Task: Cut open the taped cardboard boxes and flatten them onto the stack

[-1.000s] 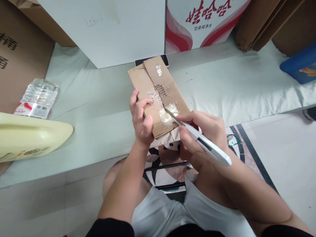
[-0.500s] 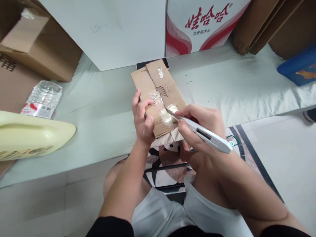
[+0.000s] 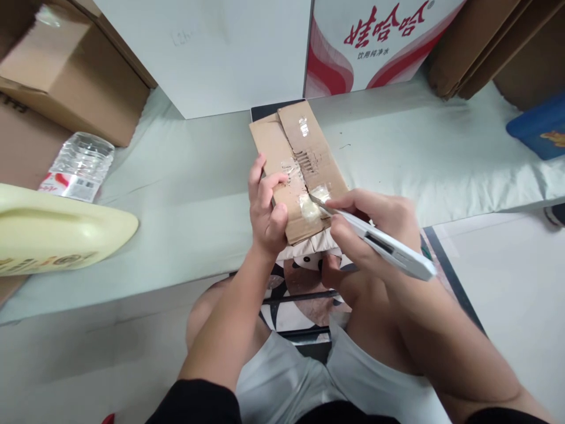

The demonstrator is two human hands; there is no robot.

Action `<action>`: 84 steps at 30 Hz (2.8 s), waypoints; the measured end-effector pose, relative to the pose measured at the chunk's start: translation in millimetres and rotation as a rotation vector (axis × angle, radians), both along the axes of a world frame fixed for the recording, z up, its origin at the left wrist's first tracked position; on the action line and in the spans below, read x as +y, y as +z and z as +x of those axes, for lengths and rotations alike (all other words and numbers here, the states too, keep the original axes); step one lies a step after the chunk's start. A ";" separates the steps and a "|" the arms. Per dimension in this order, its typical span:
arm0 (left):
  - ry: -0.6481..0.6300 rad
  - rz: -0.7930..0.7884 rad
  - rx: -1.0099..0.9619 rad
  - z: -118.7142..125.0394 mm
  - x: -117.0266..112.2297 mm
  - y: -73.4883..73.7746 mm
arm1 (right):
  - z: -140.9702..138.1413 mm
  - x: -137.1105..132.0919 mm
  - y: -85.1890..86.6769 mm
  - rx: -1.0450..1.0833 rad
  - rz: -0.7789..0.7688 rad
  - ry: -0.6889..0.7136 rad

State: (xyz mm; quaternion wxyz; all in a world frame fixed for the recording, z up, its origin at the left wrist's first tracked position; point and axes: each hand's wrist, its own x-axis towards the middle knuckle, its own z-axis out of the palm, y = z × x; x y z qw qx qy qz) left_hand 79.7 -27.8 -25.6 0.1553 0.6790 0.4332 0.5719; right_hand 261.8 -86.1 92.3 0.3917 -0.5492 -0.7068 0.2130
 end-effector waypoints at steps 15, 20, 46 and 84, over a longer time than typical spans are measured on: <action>-0.060 0.048 -0.017 2.9 3.0 -1.8 | 4.3 -19.7 9.9 -0.028 0.032 -0.054; -0.070 0.037 -0.020 2.2 3.9 -3.8 | 1.8 -6.7 4.7 -0.024 -0.002 -0.042; -0.084 0.034 -0.011 3.3 2.7 -2.5 | 7.7 -27.3 10.1 0.035 0.089 -0.164; -0.108 0.011 -0.045 0.4 1.4 2.1 | 15.9 -27.3 11.1 0.060 0.093 -0.105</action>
